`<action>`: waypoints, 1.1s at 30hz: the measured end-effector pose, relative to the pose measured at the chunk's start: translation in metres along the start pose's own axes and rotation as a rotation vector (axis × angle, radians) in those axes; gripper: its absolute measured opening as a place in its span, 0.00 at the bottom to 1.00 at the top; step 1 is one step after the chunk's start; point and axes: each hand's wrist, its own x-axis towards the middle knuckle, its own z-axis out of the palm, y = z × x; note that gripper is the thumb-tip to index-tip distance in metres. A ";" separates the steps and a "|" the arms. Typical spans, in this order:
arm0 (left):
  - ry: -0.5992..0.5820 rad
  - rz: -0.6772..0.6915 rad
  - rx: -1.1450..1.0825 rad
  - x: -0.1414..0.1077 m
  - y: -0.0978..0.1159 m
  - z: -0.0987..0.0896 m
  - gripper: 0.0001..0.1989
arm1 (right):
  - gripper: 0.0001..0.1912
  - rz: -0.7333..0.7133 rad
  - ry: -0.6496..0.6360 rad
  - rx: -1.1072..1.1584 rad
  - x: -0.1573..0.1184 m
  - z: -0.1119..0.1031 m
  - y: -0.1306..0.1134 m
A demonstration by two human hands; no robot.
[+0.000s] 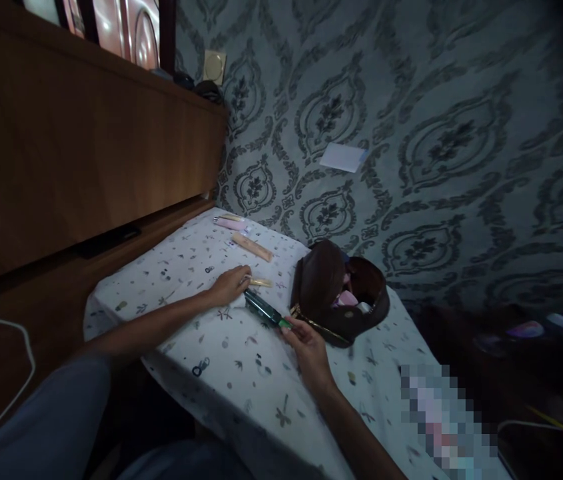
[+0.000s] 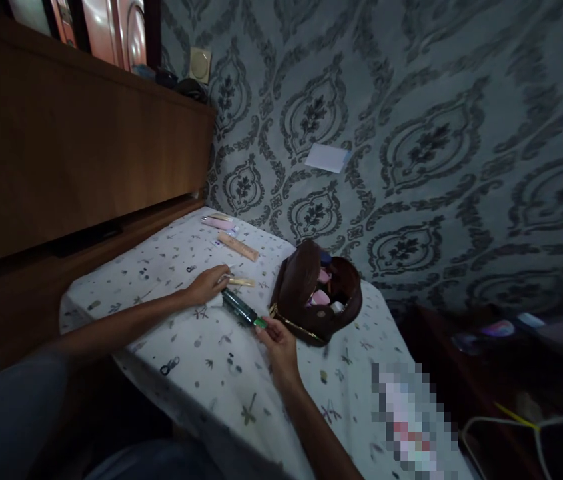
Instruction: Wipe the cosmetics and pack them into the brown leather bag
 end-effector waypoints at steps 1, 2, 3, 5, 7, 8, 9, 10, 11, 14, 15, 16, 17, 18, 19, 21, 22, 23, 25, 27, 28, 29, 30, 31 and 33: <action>0.010 -0.002 -0.006 0.001 0.000 -0.003 0.08 | 0.23 0.002 -0.006 -0.006 0.000 0.000 0.000; 0.016 -0.001 -0.009 0.002 0.002 -0.006 0.08 | 0.22 0.000 -0.012 -0.010 0.000 -0.001 0.000; 0.020 0.003 -0.011 0.004 0.006 -0.009 0.10 | 0.21 -0.003 -0.015 -0.012 0.000 -0.001 0.000; 0.016 0.023 -0.011 0.010 0.017 -0.013 0.15 | 0.21 -0.013 -0.023 -0.011 -0.001 -0.001 0.000; 0.002 0.063 -0.010 0.017 0.036 -0.012 0.18 | 0.21 -0.024 -0.032 -0.007 -0.002 -0.001 0.000; -0.008 0.088 -0.008 0.020 0.047 -0.009 0.19 | 0.21 -0.030 -0.038 -0.006 -0.002 0.000 0.001; -0.020 0.116 -0.004 0.022 0.058 -0.005 0.19 | 0.21 -0.038 -0.043 -0.006 -0.002 0.000 0.001; -0.036 0.144 0.004 0.024 0.069 0.000 0.18 | 0.22 -0.047 -0.047 -0.006 -0.002 0.001 0.001; -0.057 0.170 0.015 0.024 0.079 0.007 0.18 | 0.22 -0.057 -0.051 -0.008 -0.002 0.001 0.002; -0.136 0.236 0.061 0.019 0.099 0.025 0.16 | 0.20 -0.078 -0.064 -0.019 -0.002 0.003 0.002; -0.162 0.253 0.078 0.016 0.102 0.029 0.16 | 0.19 -0.082 -0.069 -0.024 -0.002 0.003 0.002; -0.185 0.268 0.093 0.012 0.102 0.031 0.16 | 0.19 -0.084 -0.075 -0.029 -0.002 0.003 0.002; -0.203 0.281 0.108 0.009 0.101 0.032 0.16 | 0.18 -0.086 -0.080 -0.034 -0.002 0.003 0.002; -0.214 0.290 0.121 0.006 0.098 0.031 0.16 | 0.18 -0.086 -0.084 -0.038 -0.003 0.003 0.002; -0.220 0.292 0.134 0.004 0.093 0.028 0.16 | 0.17 -0.084 -0.086 -0.043 -0.003 0.003 0.002; -0.220 0.280 0.157 0.002 0.080 0.021 0.16 | 0.17 -0.077 -0.088 -0.054 -0.004 0.003 0.001; -0.216 0.267 0.167 0.001 0.072 0.016 0.16 | 0.16 -0.072 -0.089 -0.057 -0.005 0.002 0.001; -0.211 0.254 0.173 0.001 0.064 0.012 0.17 | 0.16 -0.067 -0.089 -0.059 -0.005 0.002 0.001; -0.203 0.235 0.177 0.000 0.048 0.002 0.18 | 0.16 -0.060 -0.084 -0.053 -0.005 0.003 0.000; -0.204 0.229 0.169 -0.002 0.034 -0.006 0.18 | 0.17 -0.054 -0.062 -0.032 -0.005 0.004 -0.001; -0.208 0.226 0.164 -0.003 0.029 -0.009 0.18 | 0.18 -0.050 -0.044 -0.014 -0.004 0.005 -0.001; -0.213 0.222 0.160 -0.004 0.024 -0.012 0.18 | 0.19 -0.047 -0.023 0.007 -0.004 0.006 -0.002; -0.220 0.215 0.158 -0.004 0.021 -0.014 0.18 | 0.18 -0.046 -0.001 0.029 -0.003 0.006 -0.002; -0.228 0.208 0.157 -0.005 0.018 -0.016 0.18 | 0.18 -0.043 0.021 0.054 -0.002 0.006 -0.002; -0.248 0.194 0.157 -0.003 0.014 -0.018 0.19 | 0.16 -0.074 -0.003 0.054 -0.002 0.004 -0.003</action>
